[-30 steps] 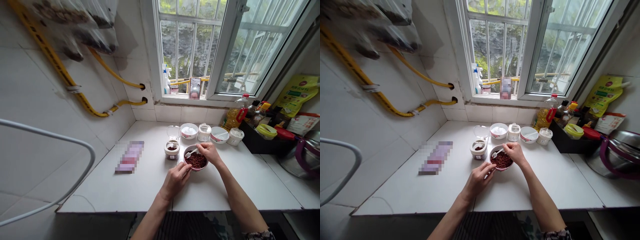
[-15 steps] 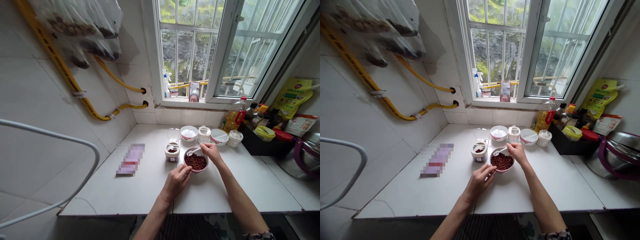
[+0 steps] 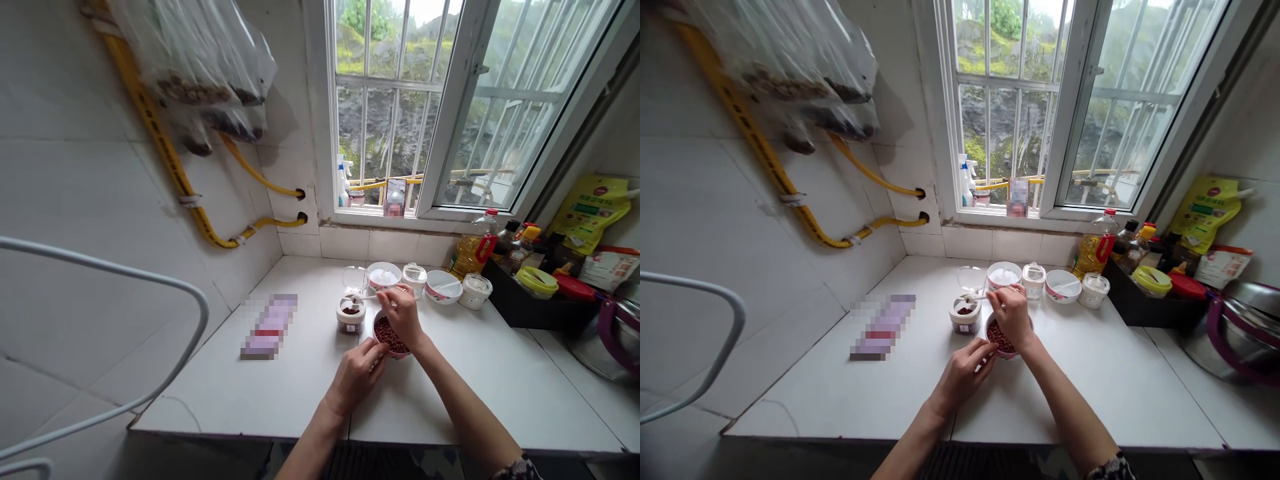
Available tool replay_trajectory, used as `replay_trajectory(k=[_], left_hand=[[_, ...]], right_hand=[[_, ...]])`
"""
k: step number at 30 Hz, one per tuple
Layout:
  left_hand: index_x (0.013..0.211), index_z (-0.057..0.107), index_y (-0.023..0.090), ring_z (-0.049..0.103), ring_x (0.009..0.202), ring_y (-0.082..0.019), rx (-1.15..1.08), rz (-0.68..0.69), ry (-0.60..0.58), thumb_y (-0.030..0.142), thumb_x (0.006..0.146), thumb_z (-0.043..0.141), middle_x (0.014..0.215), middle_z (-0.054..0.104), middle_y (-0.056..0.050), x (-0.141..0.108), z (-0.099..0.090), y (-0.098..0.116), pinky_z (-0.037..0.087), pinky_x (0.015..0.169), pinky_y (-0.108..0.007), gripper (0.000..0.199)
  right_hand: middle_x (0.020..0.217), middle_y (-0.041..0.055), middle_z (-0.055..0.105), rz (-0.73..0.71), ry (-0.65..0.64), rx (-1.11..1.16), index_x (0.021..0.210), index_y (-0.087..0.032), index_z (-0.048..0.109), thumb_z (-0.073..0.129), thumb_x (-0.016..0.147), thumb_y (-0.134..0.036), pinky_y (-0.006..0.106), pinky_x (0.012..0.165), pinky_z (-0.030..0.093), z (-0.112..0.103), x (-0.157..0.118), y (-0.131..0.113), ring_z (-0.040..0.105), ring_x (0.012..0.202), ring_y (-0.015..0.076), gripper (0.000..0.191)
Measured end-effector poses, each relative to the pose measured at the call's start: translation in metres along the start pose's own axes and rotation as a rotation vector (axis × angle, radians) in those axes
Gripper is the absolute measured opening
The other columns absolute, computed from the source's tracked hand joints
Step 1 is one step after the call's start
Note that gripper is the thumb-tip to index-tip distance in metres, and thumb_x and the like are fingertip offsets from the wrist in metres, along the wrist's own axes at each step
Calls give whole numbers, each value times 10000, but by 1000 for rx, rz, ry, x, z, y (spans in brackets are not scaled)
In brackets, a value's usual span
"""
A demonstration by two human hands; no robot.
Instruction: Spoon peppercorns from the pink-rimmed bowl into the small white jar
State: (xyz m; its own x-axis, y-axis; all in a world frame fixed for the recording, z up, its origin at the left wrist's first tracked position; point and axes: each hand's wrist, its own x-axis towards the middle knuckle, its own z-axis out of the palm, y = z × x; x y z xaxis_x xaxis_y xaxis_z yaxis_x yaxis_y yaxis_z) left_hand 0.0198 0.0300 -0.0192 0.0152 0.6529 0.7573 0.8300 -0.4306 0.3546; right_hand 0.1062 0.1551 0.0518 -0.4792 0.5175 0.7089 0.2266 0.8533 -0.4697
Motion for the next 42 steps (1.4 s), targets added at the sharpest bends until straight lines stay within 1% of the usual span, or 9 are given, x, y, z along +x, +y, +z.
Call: replay_trajectory(k=[2, 4, 8, 14, 21, 24, 28, 37, 42], left_hand=[[987, 634, 183, 655, 682, -153, 6, 7, 0, 156, 967, 460, 825, 651, -54, 0, 0, 0, 553, 618, -247, 177], [983, 632, 178, 650, 666, -150, 9, 13, 2, 160, 970, 461, 809, 646, -51, 0, 0, -1, 549, 606, -243, 172], [1037, 630, 180, 676, 738, -157, 8, 9, 3, 159, 970, 477, 850, 661, -55, 0, -1, 0, 566, 658, -246, 169], [1052, 634, 181, 680, 762, -149, -15, 17, 17, 167, 969, 494, 862, 666, -52, 0, -2, -1, 573, 683, -242, 163], [1057, 636, 174, 662, 669, -124, -21, 21, -1, 154, 956, 497, 843, 658, -48, -1, -1, -2, 566, 637, -221, 173], [1059, 634, 169, 653, 638, -114, -31, 24, -1, 162, 965, 488, 848, 660, -51, -1, 0, -3, 564, 627, -218, 174], [1060, 641, 175, 653, 633, -111, -31, 15, -1, 162, 958, 500, 862, 668, -54, -2, 0, -4, 568, 632, -218, 175], [1056, 636, 171, 652, 632, -114, -35, 10, -1, 162, 959, 504, 859, 663, -51, -2, 1, -4, 569, 627, -223, 164], [1067, 636, 182, 658, 645, -114, -37, 6, -13, 154, 956, 504, 865, 668, -47, -3, 0, -4, 569, 643, -221, 175]], right_hand=[[623, 18, 633, -170, -62, -145, 641, -203, 579, 446, 995, -372, 390, 1004, 327, -1, -1, -6, 560, 661, 165, 414], [623, 14, 637, -234, -77, -192, 664, -205, 597, 456, 995, -337, 387, 1021, 311, -6, -2, -6, 562, 662, 164, 383], [576, 5, 615, -68, 29, -95, 626, -203, 583, 462, 977, -358, 354, 917, 371, -28, -3, 14, 535, 586, 151, 403], [432, -22, 506, 168, -123, -63, 462, -210, 454, 514, 894, -419, 318, 758, 385, -51, -11, 53, 431, 467, 125, 484], [437, -27, 499, 136, -207, -59, 463, -201, 446, 488, 892, -427, 324, 822, 377, -31, -18, 41, 406, 483, 111, 487], [415, -29, 445, 177, -163, -24, 443, -204, 403, 479, 879, -463, 297, 695, 382, -37, -15, 40, 367, 459, 107, 512], [407, -21, 408, 253, -177, 55, 424, -212, 383, 496, 851, -518, 275, 498, 277, -45, -12, 43, 327, 442, 108, 538], [412, -34, 333, 282, -209, 105, 433, -210, 316, 497, 810, -489, 260, 465, 229, -33, -16, 38, 278, 452, 94, 503], [415, -21, 423, 436, -194, 235, 437, -210, 412, 508, 790, -513, 245, 443, 282, -38, -15, 41, 351, 428, 99, 476]])
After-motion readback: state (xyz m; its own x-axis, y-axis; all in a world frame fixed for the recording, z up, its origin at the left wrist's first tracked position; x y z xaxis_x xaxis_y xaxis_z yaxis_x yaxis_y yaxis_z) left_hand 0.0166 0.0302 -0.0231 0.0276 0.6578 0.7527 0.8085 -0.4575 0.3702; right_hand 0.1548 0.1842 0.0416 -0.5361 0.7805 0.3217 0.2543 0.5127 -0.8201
